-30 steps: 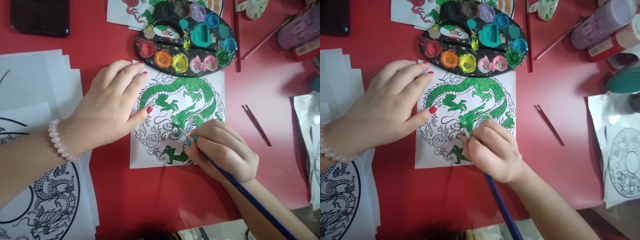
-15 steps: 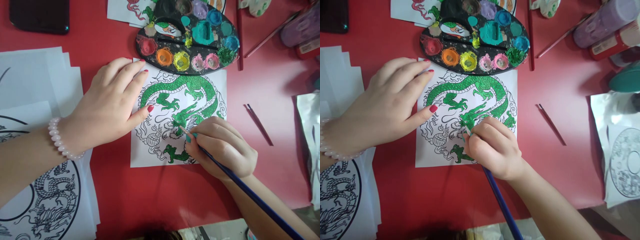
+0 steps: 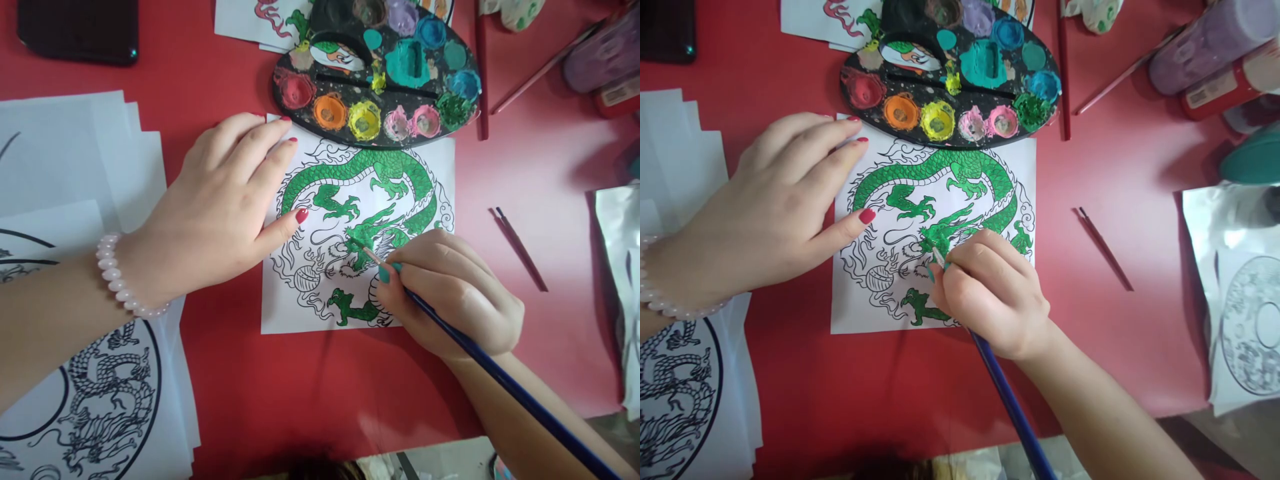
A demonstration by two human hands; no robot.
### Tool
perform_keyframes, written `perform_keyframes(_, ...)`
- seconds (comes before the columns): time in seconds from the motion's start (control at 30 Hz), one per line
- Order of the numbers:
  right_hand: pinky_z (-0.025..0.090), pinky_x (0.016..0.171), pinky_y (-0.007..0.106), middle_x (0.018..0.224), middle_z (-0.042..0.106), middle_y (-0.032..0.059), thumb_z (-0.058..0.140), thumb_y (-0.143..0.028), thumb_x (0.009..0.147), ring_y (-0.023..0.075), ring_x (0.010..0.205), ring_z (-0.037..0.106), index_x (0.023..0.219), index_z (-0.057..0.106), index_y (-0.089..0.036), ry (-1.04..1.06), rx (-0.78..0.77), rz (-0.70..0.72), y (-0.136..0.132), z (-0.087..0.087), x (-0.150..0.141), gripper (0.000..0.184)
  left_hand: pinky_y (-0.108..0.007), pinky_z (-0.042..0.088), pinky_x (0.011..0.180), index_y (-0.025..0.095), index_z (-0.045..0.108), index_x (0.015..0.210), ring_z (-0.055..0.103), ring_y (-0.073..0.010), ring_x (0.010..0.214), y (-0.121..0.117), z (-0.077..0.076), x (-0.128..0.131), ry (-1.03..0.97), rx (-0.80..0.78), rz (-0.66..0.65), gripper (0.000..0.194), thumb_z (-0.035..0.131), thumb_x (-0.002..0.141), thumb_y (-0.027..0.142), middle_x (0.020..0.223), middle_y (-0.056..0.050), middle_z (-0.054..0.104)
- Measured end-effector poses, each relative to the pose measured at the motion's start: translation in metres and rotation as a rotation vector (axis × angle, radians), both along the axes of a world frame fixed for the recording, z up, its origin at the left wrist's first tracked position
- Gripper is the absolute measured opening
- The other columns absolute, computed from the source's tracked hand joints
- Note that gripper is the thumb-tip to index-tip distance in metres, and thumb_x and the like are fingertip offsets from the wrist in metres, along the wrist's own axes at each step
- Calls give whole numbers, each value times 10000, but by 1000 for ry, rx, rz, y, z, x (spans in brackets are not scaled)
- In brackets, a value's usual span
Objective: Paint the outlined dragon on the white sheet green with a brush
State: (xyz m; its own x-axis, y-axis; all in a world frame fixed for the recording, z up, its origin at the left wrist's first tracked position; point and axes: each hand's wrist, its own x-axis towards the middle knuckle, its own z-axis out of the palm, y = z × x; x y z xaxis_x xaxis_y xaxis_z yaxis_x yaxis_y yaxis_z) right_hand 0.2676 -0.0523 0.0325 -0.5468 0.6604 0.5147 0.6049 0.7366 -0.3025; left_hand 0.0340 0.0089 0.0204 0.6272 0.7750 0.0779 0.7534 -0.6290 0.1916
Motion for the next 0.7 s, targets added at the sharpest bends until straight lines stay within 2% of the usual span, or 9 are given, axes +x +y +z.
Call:
perform_keyframes(0.3, 460, 524, 276, 680, 490, 25, 612, 19, 717, 124, 638, 471, 732, 392, -199, -4, 19, 23, 2, -2, 0, 310, -484, 268, 1128, 1, 345, 1368, 308, -350, 1336, -1, 1, 0, 16, -1, 2, 592, 352, 947, 417, 1452, -197, 342)
perform_keyframes(0.5, 454, 526, 283, 693, 504, 34, 608, 14, 730, 125, 643, 467, 746, 396, -196, -15, -11, 10, -1, -3, 2, 298, -518, 287, 1106, 29, 311, 1380, 307, -346, 1328, 1, -6, -4, 4, 67, -50, 623, 317, 940, 470, 1441, -180, 335)
perform_keyframes(0.7, 455, 522, 279, 669, 504, 30, 601, 17, 737, 121, 627, 470, 734, 392, -193, -19, -33, 20, 0, 0, -1, 296, -505, 290, 1107, 26, 313, 1375, 314, -349, 1323, 2, -9, -6, 10, 78, -49, 629, 326, 932, 472, 1440, -179, 332)
